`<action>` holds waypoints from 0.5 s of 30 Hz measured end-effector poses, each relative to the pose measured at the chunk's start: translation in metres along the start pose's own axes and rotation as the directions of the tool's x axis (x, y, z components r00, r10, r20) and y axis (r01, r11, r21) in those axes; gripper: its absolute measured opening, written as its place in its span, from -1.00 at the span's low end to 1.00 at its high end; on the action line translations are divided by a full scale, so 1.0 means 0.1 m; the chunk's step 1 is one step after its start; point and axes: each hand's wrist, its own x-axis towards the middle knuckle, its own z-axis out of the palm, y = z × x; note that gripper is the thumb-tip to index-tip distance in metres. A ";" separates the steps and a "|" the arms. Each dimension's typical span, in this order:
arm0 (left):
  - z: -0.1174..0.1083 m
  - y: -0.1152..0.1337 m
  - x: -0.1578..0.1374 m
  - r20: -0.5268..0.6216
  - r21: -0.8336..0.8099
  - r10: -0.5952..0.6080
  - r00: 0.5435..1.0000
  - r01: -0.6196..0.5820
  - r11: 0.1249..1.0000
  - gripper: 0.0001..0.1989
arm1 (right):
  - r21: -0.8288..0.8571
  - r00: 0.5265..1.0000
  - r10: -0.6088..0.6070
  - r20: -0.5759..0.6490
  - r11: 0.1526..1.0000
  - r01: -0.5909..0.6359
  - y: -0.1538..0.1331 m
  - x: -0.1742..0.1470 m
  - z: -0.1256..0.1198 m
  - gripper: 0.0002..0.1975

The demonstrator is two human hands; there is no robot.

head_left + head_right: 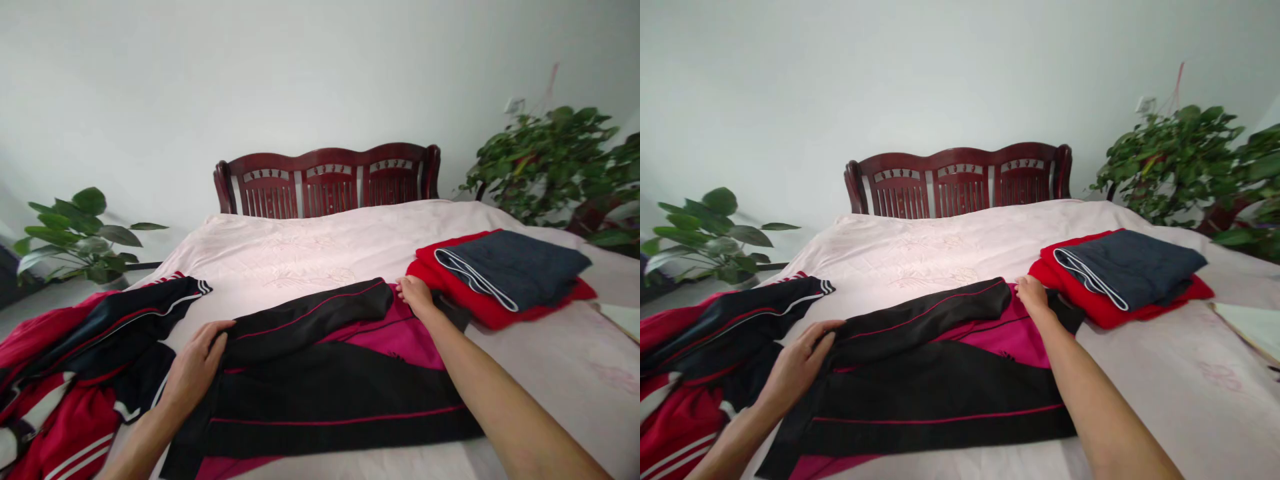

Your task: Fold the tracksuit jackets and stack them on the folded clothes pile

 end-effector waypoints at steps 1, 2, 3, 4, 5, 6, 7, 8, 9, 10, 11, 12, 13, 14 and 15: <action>0.06 0.06 0.00 0.087 0.030 0.068 0.994 -0.071 0.997 -0.60 | 0.002 1.000 0.010 -0.027 1.000 -0.010 -0.01 0.01 -0.02 -0.50; 0.12 0.09 -0.01 0.162 0.077 0.111 0.980 -0.125 0.989 -0.59 | 0.002 0.999 0.013 -0.050 1.000 -0.013 -0.02 0.01 -0.04 -0.49; 0.19 0.10 -0.02 0.224 0.137 0.129 0.966 -0.162 0.977 -0.58 | 0.002 0.998 -0.001 -0.068 1.000 0.001 -0.05 0.00 -0.05 -0.48; 0.25 0.08 -0.03 0.274 0.201 0.126 0.954 -0.185 0.962 -0.57 | 0.001 0.997 -0.031 -0.073 1.000 0.031 -0.07 -0.01 -0.05 -0.48; 0.30 0.03 -0.05 0.311 0.261 0.103 0.945 -0.189 0.947 -0.57 | 0.000 0.995 -0.078 -0.060 0.997 0.078 -0.09 -0.03 -0.04 -0.48; 0.34 -0.03 -0.07 0.335 0.308 0.068 0.940 -0.178 0.935 -0.56 | -0.001 0.990 -0.136 -0.028 0.991 0.136 -0.10 -0.06 -0.03 -0.50; 0.36 -0.10 -0.08 0.350 0.339 0.032 0.936 -0.159 0.927 -0.54 | 0.000 0.980 -0.198 0.018 0.980 0.198 -0.10 -0.09 0.00 -0.52; 0.37 -0.16 -0.10 0.357 0.357 0.004 0.934 -0.140 0.924 -0.52 | 0.002 0.964 -0.256 0.072 0.966 0.257 -0.08 -0.12 0.02 -0.55; 0.37 -0.22 -0.11 0.357 0.368 -0.016 0.934 -0.125 0.921 -0.50 | 0.003 0.945 -0.303 0.123 0.952 0.305 -0.06 -0.14 0.03 -0.58; 0.36 -0.26 -0.12 0.355 0.375 -0.027 0.934 -0.116 0.920 -0.50 | 0.002 0.928 -0.335 0.162 0.941 0.339 -0.03 -0.16 0.04 -0.61; 0.35 -0.29 -0.12 0.352 0.379 -0.030 0.935 -0.114 0.918 -0.50 | -0.004 0.918 -0.352 0.184 0.934 0.358 0.01 -0.17 0.04 -0.62; 0.34 -0.31 -0.13 0.349 0.381 -0.027 0.937 -0.115 0.918 -0.50 | -0.015 0.916 -0.354 0.189 0.932 0.363 0.05 -0.17 0.03 -0.61; 0.34 -0.32 -0.13 0.345 0.383 -0.027 0.938 -0.114 0.917 -0.50 | -0.031 0.920 -0.346 0.183 0.933 0.357 0.08 -0.16 0.01 -0.59; 0.35 -0.32 -0.14 0.342 0.385 -0.031 0.939 -0.110 0.916 -0.49 | -0.048 0.927 -0.333 0.170 0.937 0.346 0.11 -0.15 0.00 -0.57; 0.35 -0.31 -0.14 0.339 0.388 -0.037 0.940 -0.104 0.916 -0.49 | -0.065 0.934 -0.322 0.157 0.940 0.335 0.13 -0.14 -0.02 -0.54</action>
